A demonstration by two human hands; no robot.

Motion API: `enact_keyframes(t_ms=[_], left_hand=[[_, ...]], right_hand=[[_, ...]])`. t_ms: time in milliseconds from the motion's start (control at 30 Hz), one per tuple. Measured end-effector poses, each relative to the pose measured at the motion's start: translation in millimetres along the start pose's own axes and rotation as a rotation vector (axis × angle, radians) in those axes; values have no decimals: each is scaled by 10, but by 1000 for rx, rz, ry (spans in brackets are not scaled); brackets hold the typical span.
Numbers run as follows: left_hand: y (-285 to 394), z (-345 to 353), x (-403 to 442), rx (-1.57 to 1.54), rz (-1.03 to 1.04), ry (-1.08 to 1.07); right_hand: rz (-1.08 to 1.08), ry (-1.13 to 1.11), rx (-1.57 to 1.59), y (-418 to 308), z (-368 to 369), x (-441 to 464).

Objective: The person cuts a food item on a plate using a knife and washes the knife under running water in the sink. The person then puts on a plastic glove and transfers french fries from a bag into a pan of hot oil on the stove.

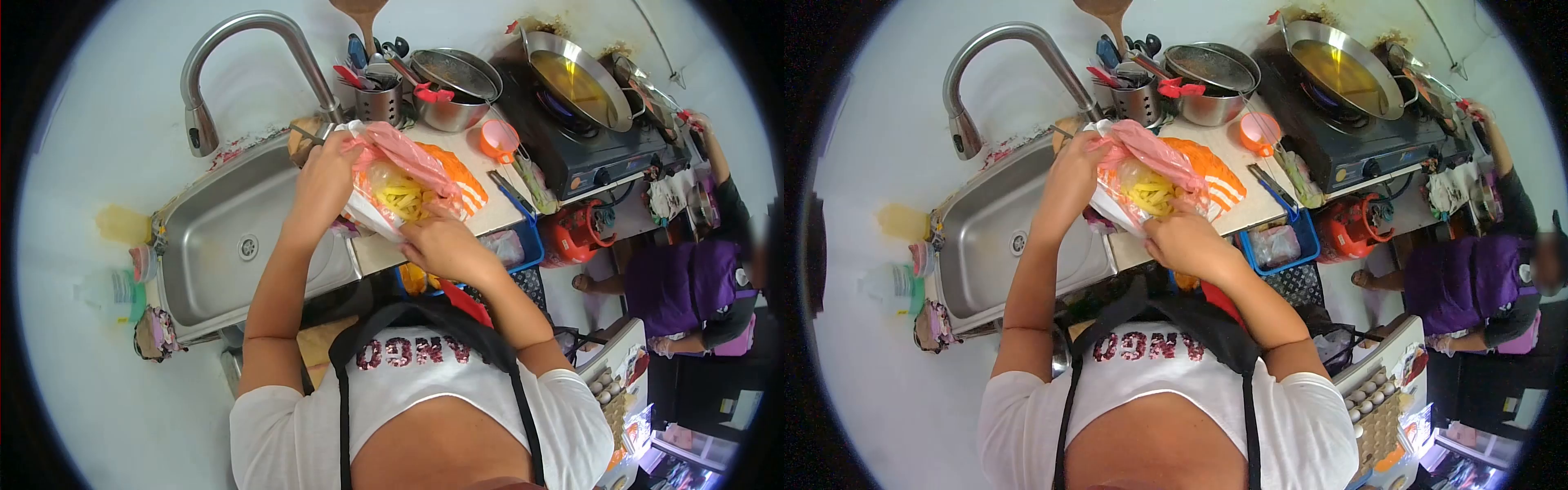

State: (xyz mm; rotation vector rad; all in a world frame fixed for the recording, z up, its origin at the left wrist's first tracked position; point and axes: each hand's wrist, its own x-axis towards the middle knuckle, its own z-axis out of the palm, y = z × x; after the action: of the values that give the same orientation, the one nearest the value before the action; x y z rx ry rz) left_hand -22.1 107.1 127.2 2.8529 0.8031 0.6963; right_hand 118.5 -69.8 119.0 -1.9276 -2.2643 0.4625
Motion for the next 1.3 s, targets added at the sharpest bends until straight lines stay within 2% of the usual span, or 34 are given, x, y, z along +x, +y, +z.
enact_keyframes(t_ms=[100, 200, 300, 333, 433, 567, 633, 733, 800, 867, 933, 1000, 1100, 1133, 1233, 1300], left_hand=[[319, -246, -7, 130, 85, 208], [566, -380, 64, -78, 269, 155], [570, 91, 84, -25, 227, -163], [553, 206, 93, 138, 215, -145], [336, 523, 203, 399, 92, -326], [116, 411, 182, 4, 146, -129], [313, -134, 106, -279, 99, -114], [453, -411, -74, -1068, -140, -141], [528, -401, -195, -1254, -119, -125], [609, -375, -264, -1350, -98, -113], [688, -344, -312, -1357, -80, -111], [703, -315, -342, -1472, -234, -12], [715, -345, -342, -1693, -446, 112], [706, -356, -312, -1775, -509, 152], [311, -109, -365, -2194, -33, -109], [427, -178, -379, -2064, -287, 142]], right_hand=[[-17, 131, 9, -3, -16, -163], [-55, 337, -24, -65, -23, -267], [-63, 348, 24, -93, -75, -323], [-69, 371, 39, -98, -71, -336], [-80, 431, 88, -86, -90, -389], [-34, 525, 201, 31, -144, -524], [36, 622, 336, 65, -169, -542], [127, 814, 646, 12, -232, -527], [109, 957, 869, -71, -254, -396], [92, 1026, 925, -185, -307, -308], [68, 983, 835, -141, -290, -293], [32, 837, 594, 93, -227, -312], [87, 830, 1331, 132, -148, -325], [54, 850, 1299, 163, -164, -316], [74, 959, 1714, 144, -213, -262], [85, 1038, 1805, 102, -268, -270]])
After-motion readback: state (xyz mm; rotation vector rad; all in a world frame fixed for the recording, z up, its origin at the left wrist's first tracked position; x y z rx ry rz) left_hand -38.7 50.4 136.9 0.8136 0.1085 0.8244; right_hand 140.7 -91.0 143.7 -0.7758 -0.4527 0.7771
